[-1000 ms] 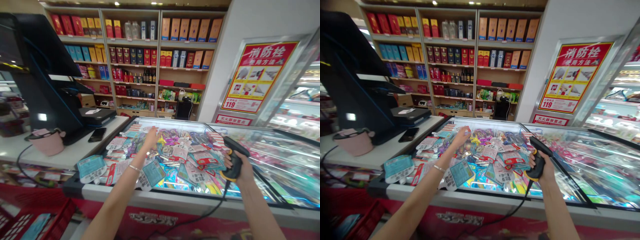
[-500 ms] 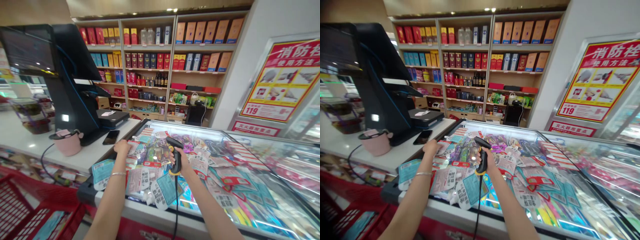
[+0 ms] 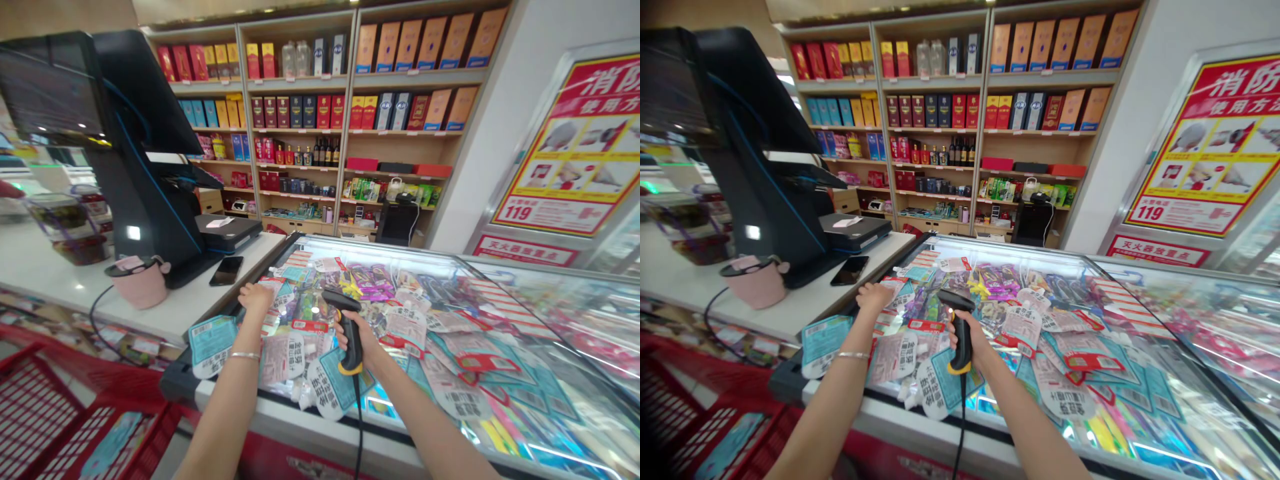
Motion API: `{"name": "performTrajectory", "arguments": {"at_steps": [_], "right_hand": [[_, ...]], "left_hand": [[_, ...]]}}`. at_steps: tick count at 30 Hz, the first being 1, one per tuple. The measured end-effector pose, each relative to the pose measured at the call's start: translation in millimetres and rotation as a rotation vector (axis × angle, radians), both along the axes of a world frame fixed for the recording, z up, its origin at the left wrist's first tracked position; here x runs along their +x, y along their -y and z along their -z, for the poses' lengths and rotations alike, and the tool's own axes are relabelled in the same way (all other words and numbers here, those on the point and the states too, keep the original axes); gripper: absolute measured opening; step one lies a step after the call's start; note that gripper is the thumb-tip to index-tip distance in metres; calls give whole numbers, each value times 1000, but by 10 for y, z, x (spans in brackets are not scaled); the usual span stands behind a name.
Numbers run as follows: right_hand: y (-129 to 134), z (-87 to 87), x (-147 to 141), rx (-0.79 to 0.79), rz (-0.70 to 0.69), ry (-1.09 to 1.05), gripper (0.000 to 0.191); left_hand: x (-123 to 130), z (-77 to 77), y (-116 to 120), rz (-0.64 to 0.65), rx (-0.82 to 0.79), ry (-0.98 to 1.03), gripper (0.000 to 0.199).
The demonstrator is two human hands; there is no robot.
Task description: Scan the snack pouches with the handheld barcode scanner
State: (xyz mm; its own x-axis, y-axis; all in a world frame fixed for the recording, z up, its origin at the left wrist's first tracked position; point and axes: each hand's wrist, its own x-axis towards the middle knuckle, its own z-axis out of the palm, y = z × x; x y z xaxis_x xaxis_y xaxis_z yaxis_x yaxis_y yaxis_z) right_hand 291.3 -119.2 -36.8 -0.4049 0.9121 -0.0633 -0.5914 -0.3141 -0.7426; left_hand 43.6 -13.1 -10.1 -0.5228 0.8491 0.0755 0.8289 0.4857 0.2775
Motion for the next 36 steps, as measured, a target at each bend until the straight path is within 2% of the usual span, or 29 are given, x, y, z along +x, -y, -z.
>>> {"name": "performTrajectory", "arguments": {"at_steps": [3, 6, 9, 12, 16, 19, 21, 23, 25, 28, 32, 36], "right_hand": [[6, -9, 16, -3, 17, -20, 26], [5, -9, 23, -5, 16, -27, 26], [11, -22, 24, -4, 16, -31, 26], [30, -53, 28, -1, 6, -31, 26], [66, -108, 31, 0, -4, -18, 26], [92, -147, 28, 11, 13, -33, 25], [103, -166, 27, 22, 11, -45, 25], [103, -178, 30, 32, 4, -51, 26], [94, -186, 39, 44, 2, -55, 26], [75, -202, 58, 65, 7, -69, 26], [64, -233, 78, 119, 35, -105, 23], [64, -240, 90, 162, 43, -113, 24]], "left_hand": [[131, 66, 6, 86, 26, -1, 54], [219, 61, -6, 134, 70, 21, 58], [180, 18, -47, 114, 69, 147, 80], [34, -9, -103, 101, 40, 295, 100], [-136, -28, -142, 123, 13, 315, 84], [-138, -90, -111, 180, -21, 300, 67], [-59, -156, -60, 281, 75, 283, 56], [78, -218, 3, 455, 239, 283, 49], [242, -254, 66, 622, 366, 290, 50], [439, -248, 128, 762, 410, 286, 52], [494, -196, 130, 845, 405, 306, 54], [448, -172, 97, 854, 427, 336, 55]]}}
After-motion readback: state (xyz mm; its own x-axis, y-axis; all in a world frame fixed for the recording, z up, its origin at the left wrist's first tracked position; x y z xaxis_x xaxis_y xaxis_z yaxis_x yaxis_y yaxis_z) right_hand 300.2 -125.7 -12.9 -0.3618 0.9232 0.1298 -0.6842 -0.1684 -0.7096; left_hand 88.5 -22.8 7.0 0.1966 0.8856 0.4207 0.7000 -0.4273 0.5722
